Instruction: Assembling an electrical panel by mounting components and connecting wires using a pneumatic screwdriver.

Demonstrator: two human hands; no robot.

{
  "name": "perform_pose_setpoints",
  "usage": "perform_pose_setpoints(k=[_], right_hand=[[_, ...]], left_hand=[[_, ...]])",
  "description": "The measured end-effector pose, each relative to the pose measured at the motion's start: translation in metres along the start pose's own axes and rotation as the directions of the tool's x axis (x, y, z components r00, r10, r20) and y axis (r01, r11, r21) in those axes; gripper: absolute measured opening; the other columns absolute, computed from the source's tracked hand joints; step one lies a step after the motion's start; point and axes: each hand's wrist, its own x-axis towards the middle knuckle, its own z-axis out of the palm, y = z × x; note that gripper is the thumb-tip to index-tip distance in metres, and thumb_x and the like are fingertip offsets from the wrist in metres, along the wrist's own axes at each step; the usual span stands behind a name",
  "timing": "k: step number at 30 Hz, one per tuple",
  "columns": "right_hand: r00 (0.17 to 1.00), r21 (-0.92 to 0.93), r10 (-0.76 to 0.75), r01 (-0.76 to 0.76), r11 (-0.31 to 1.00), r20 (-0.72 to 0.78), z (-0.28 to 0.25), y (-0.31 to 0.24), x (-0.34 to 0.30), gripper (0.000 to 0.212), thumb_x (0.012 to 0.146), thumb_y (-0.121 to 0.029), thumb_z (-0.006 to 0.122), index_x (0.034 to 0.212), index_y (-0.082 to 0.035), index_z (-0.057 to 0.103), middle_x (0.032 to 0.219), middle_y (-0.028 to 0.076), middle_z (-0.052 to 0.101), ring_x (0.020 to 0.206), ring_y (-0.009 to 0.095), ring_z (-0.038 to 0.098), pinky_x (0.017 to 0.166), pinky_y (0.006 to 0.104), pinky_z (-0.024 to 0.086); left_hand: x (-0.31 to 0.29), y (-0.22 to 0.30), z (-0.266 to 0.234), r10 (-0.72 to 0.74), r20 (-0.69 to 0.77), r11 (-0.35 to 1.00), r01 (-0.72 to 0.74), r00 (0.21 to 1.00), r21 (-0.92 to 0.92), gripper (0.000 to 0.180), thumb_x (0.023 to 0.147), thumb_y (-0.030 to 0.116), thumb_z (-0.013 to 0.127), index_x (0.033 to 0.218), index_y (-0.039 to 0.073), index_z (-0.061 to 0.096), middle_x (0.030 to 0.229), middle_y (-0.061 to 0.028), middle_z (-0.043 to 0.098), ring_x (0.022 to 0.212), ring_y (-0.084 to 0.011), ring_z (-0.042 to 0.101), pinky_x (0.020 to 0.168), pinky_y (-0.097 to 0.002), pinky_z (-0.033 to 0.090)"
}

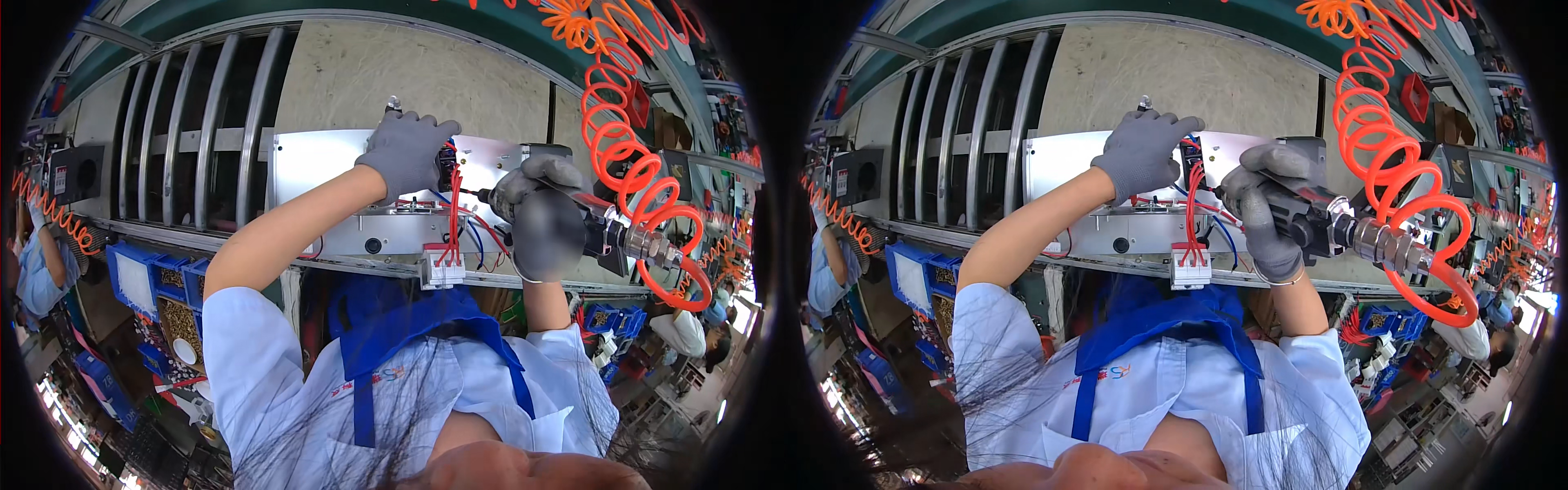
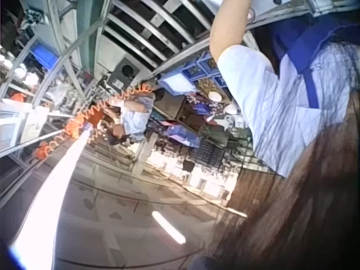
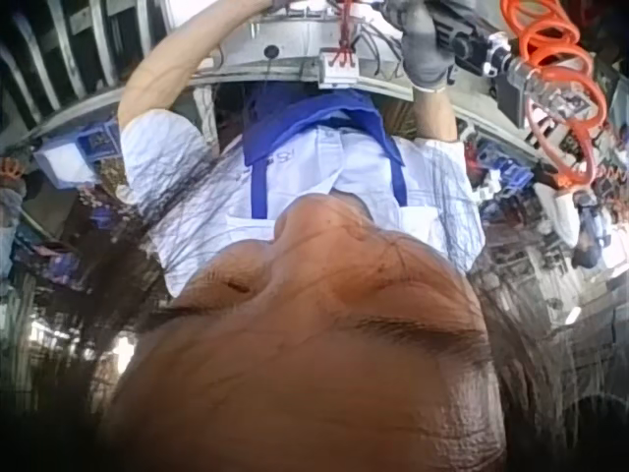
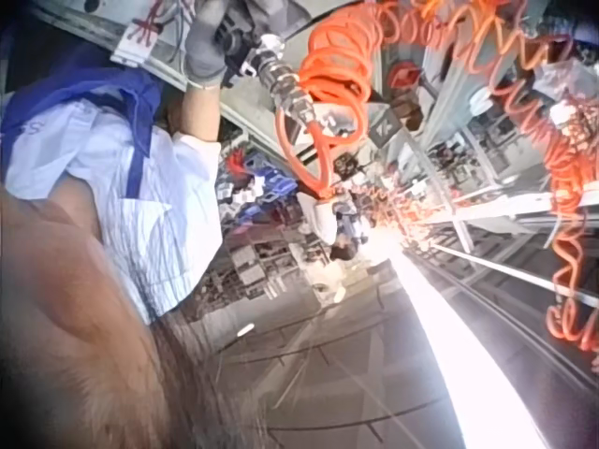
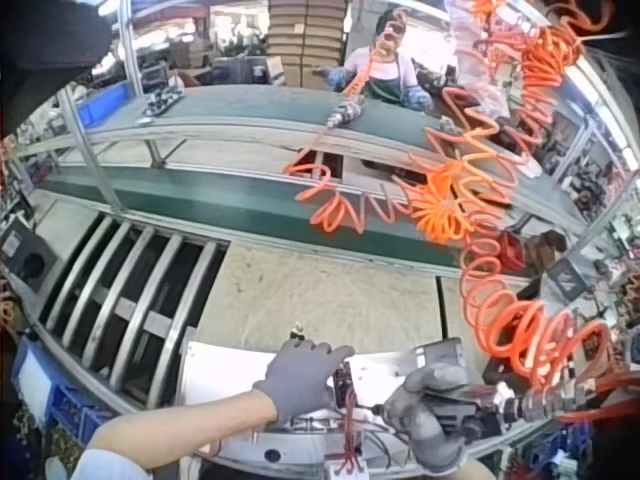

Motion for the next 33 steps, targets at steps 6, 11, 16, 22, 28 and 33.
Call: perform_pose_setpoints(k=[6, 11, 16, 22, 28, 33], right_hand=[[0.996, 0.017, 0.061, -0.062, 0.998, 0.062, 0.012, -0.007, 0.007, 0.041, 0.080, -0.009, 0.059, 0.119, -0.003, 0.047, 0.099, 0.012, 0.058, 0.069, 0.018, 0.056, 0.063, 0.0328, 0.048], [0.966, -0.219, -0.126, 0.177, 0.960, 0.224, 0.024, -0.020, 0.029, 0.042, 0.077, -0.006, 0.064, 0.116, -0.003, 0.047, 0.102, 0.011, 0.058, 0.093, 0.015, 0.056, 0.084, 0.0323, 0.046], [0.977, 0.106, 0.069, -0.092, 0.990, 0.200, 0.040, -0.015, 0.033, 0.039, 0.078, 0.003, 0.061, 0.113, -0.005, 0.048, 0.097, 0.013, 0.058, 0.074, 0.016, 0.059, 0.063, 0.0313, 0.053], [0.982, 0.098, 0.059, -0.077, 0.992, 0.180, 0.037, -0.012, 0.027, 0.030, 0.080, 0.009, 0.056, 0.108, 0.002, 0.050, 0.089, 0.010, 0.061, 0.076, 0.014, 0.064, 0.069, 0.0263, 0.054], [0.960, -0.013, 0.168, -0.170, 0.985, 0.225, 0.032, -0.015, 0.031, 0.040, 0.081, -0.001, 0.062, 0.118, -0.005, 0.048, 0.101, 0.011, 0.059, 0.075, 0.014, 0.060, 0.063, 0.0286, 0.051], [0.979, 0.378, 0.102, -0.162, 0.911, 0.174, 0.010, -0.066, 0.050, 0.029, 0.081, 0.002, 0.059, 0.109, -0.002, 0.056, 0.092, 0.007, 0.064, 0.080, 0.012, 0.063, 0.070, 0.0262, 0.053]], left_hand=[[0.003, -0.010, 0.007, 0.053, -0.050, 0.998, -0.055, 0.997, -0.030, 0.050, 0.068, 0.015, 0.068, 0.116, 0.015, 0.054, 0.103, -0.0097, 0.062, 0.098, -0.0293, 0.060, 0.088, -0.0401, 0.044], [0.002, -0.010, 0.008, 0.054, -0.082, 0.998, -0.056, 0.995, -0.028, 0.044, 0.069, 0.018, 0.070, 0.110, 0.014, 0.055, 0.101, -0.0087, 0.062, 0.096, -0.0294, 0.061, 0.085, -0.0401, 0.045], [0.003, -0.011, 0.013, 0.047, -0.088, 0.998, -0.051, 0.995, -0.042, 0.045, 0.069, 0.025, 0.074, 0.108, 0.014, 0.055, 0.101, -0.0088, 0.062, 0.098, -0.0291, 0.061, 0.085, -0.0401, 0.046], [0.003, -0.010, 0.015, 0.035, -0.068, 0.999, -0.038, 0.997, -0.036, 0.044, 0.070, 0.026, 0.074, 0.107, 0.014, 0.055, 0.101, -0.0090, 0.062, 0.098, -0.0292, 0.061, 0.086, -0.0403, 0.046], [0.002, -0.007, 0.011, 0.047, -0.117, 0.998, -0.051, 0.992, -0.040, 0.048, 0.072, 0.027, 0.071, 0.115, 0.014, 0.054, 0.103, -0.0120, 0.062, 0.100, -0.0302, 0.061, 0.090, -0.0425, 0.043], [-0.046, 0.001, -0.006, 0.047, -0.563, 0.983, -0.138, 0.825, -0.121, 0.056, 0.073, 0.028, 0.071, 0.125, 0.014, 0.054, 0.112, -0.0126, 0.060, 0.106, -0.0335, 0.055, 0.095, -0.0433, 0.041]])
